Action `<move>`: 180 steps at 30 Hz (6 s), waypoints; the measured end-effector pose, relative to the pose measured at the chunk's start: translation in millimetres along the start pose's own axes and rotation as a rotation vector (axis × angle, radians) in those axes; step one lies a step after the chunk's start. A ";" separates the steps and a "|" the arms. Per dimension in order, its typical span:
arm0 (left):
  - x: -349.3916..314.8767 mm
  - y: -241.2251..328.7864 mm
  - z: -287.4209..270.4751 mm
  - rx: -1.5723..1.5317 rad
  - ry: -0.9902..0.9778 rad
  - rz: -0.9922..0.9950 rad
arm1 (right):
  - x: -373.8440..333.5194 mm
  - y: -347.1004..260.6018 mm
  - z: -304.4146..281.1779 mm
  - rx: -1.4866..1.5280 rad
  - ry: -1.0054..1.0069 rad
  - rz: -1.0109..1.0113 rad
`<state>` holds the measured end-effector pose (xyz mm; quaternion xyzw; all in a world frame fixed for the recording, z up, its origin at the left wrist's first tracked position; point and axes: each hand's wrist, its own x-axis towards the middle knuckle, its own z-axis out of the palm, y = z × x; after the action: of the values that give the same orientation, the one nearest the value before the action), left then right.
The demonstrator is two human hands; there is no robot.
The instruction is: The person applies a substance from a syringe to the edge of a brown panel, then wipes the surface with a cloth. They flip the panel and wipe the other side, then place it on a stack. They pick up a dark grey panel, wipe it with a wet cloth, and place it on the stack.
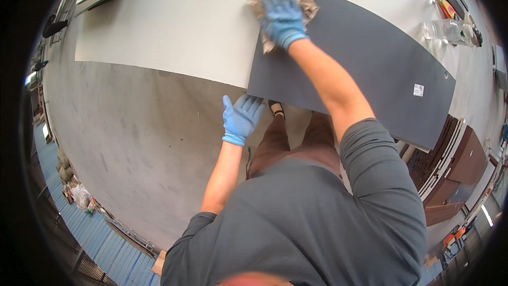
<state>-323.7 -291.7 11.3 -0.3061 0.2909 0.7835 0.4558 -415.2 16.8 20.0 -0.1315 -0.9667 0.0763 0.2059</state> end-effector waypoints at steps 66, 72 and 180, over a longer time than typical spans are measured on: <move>28.3 -1.9 34.0 0.474 0.274 -0.047 | -44.5 -11.4 4.5 0.072 -0.060 -0.014; 28.6 -2.5 25.5 0.493 0.274 -0.066 | -36.3 9.5 18.7 0.037 -0.016 -0.107; 51.9 -20.6 51.1 0.386 0.588 0.089 | -371.6 580.2 -251.4 -0.521 0.145 0.731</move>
<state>-336.9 -217.8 1.9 -0.4137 0.5653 0.6118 0.3675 146.5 487.5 -10.2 -0.5165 -0.8269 -0.1111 0.1928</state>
